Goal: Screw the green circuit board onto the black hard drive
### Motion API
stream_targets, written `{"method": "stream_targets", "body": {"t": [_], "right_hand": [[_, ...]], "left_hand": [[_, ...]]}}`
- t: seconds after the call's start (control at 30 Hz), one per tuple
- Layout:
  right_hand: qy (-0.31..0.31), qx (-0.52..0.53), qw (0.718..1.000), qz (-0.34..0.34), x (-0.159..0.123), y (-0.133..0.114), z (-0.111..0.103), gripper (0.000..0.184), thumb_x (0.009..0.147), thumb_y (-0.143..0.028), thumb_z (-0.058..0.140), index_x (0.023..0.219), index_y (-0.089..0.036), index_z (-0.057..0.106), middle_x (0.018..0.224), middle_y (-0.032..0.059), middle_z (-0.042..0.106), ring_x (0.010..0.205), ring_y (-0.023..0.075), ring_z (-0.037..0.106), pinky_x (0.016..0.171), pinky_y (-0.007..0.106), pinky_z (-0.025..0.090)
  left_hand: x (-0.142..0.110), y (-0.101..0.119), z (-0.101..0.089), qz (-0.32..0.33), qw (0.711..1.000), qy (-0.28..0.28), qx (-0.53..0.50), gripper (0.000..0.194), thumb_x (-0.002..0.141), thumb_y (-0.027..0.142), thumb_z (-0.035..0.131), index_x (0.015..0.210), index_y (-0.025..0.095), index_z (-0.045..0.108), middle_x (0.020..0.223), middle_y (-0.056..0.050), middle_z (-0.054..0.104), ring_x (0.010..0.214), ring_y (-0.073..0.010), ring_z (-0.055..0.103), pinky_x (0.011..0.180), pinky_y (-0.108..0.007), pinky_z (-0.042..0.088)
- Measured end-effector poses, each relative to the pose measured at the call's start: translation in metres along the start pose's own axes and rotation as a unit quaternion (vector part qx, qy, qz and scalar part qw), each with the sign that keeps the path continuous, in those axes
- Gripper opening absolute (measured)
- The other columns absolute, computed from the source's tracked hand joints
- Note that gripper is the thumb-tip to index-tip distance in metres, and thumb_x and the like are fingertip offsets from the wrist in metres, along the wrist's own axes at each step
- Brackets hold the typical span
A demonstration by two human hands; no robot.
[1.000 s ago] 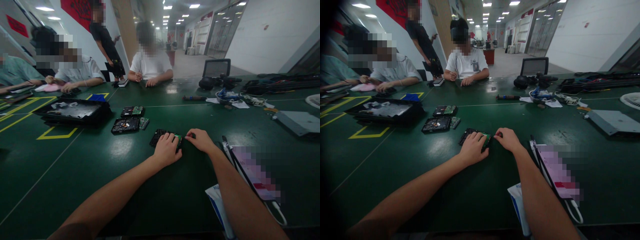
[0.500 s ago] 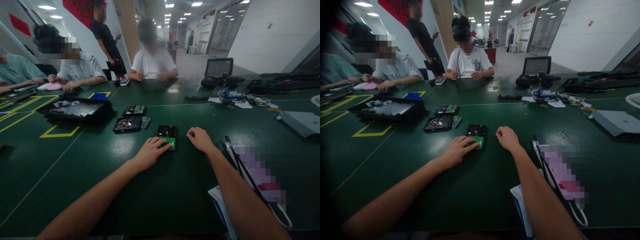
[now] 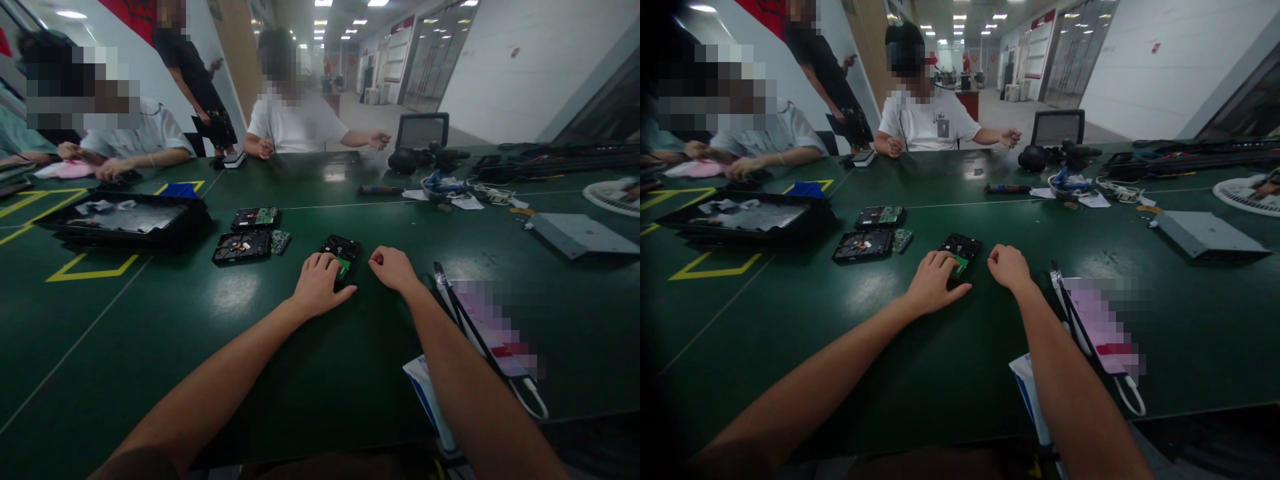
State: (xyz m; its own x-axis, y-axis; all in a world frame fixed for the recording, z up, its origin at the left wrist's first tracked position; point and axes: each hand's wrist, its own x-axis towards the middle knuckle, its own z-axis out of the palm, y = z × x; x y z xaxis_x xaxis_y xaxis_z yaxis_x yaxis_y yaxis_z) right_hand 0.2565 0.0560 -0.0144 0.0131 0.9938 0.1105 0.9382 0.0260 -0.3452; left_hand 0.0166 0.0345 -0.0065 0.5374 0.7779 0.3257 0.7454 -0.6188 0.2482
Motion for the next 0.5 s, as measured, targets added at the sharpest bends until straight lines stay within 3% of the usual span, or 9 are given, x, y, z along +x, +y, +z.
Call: {"method": "stream_targets", "body": {"t": [0.27,0.5], "right_hand": [[-0.094,-0.019,0.995,0.039,0.013,-0.005,-0.012,0.010,0.087,-0.027,0.064,0.090,-0.020,0.070,0.095,0.0056,0.073,0.085,0.0196,0.065,0.072,0.030,0.044],[-0.130,-0.020,0.990,0.058,0.025,-0.010,-0.016,0.013,0.083,-0.024,0.062,0.090,-0.021,0.072,0.095,0.0073,0.073,0.085,0.0215,0.065,0.070,0.031,0.043]], "left_hand": [[-0.010,-0.005,0.009,-0.109,0.993,0.049,0.023,0.062,0.081,0.061,0.067,0.126,0.020,0.056,0.135,-0.017,0.046,0.127,-0.0389,0.043,0.105,-0.055,0.042],[-0.010,-0.010,0.009,-0.106,0.994,0.034,0.004,0.059,0.082,0.054,0.067,0.129,0.020,0.057,0.141,-0.017,0.044,0.131,-0.0393,0.044,0.107,-0.054,0.043]]}}
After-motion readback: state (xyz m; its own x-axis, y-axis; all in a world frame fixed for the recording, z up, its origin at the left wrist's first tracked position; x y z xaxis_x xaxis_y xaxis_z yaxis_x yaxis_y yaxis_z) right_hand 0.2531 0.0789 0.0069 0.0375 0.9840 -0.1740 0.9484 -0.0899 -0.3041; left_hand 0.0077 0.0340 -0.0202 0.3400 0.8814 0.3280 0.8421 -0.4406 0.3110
